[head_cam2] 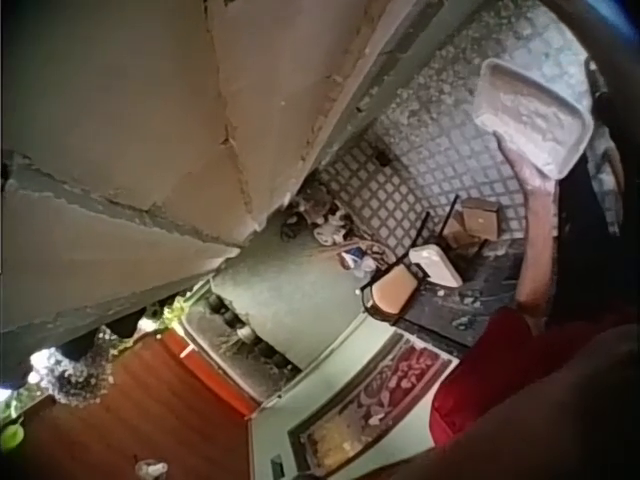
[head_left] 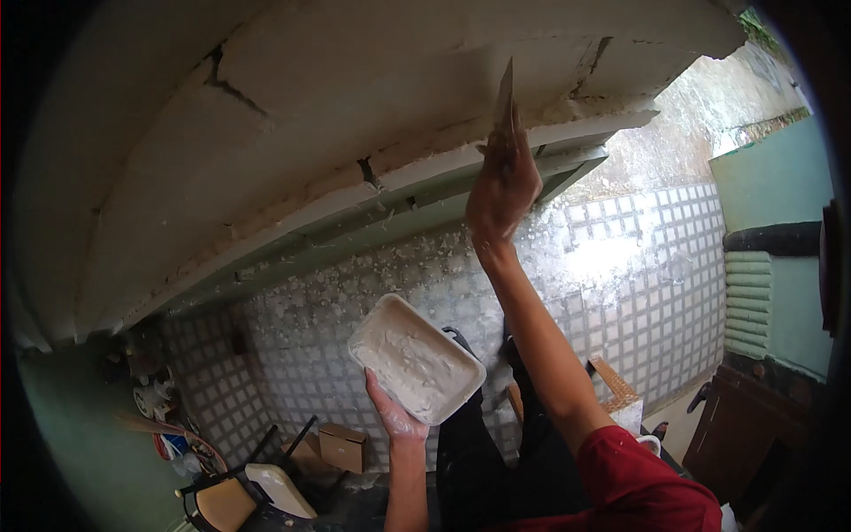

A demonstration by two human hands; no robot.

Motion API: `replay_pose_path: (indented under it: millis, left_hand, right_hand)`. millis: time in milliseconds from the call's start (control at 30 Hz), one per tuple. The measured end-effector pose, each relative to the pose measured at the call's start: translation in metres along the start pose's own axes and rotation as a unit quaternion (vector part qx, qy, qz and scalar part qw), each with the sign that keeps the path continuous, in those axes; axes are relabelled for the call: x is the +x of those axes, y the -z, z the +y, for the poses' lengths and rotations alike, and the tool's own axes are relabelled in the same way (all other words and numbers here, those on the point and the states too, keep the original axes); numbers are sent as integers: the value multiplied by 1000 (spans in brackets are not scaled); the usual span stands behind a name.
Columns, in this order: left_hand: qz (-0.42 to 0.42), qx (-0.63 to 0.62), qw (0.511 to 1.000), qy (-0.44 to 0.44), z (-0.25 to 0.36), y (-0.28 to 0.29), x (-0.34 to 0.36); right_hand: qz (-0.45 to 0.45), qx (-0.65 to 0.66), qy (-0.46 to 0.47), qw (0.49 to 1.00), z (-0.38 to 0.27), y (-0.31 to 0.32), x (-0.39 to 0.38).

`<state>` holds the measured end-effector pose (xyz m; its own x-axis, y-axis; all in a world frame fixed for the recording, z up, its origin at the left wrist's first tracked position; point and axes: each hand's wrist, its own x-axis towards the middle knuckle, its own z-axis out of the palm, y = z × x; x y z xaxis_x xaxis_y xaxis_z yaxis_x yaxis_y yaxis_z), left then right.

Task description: Applying plaster or filler to cracks and holes in a wall using a putty knife.

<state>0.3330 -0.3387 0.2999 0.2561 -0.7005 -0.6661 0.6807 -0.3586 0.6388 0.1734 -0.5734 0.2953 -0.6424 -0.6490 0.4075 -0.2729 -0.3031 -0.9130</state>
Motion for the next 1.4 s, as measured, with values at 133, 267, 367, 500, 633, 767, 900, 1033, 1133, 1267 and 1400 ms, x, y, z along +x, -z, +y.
replay_pose_path:
  millis: [133,267,367,500,633,767,900,1033,1133,1267,1400]
  left_hand:
    - [10,-10,1000,10,0,7,1]
    - [17,-27,999,14,6,10,-1]
    - [33,-36,999,11,12,18,-1]
    - [28,-30,999,-21,21,25,0]
    - [27,-40,999,-24,27,35,2]
    - [20,-38,999,-12,20,30,3]
    - [25,-36,999,3,22,32,3]
    - [15,-15,1000,-3,24,26,2]
    - [16,-14,1000,-14,28,26,3]
    - [16,-28,999,-2,27,29,4]
    - [-3,-19,1000,-4,22,23,3]
  right_hand:
    - [39,-77,53,995,6,-42,-1]
    - [31,-69,103,992,-13,-84,-27]
    - [-32,-99,125,987,-27,-81,-50]
    - [-41,44,141,988,0,-41,-40]
    - [47,-24,34,998,9,-2,7]
    - [55,-92,55,993,19,-15,11]
    - [35,-94,156,983,2,-53,-25]
    - [-55,-67,214,973,-10,-47,-36]
    - [-42,-35,144,988,-2,-22,-16]
    - [78,-112,43,990,-5,-3,30]
    - [35,-53,171,983,-13,-42,9]
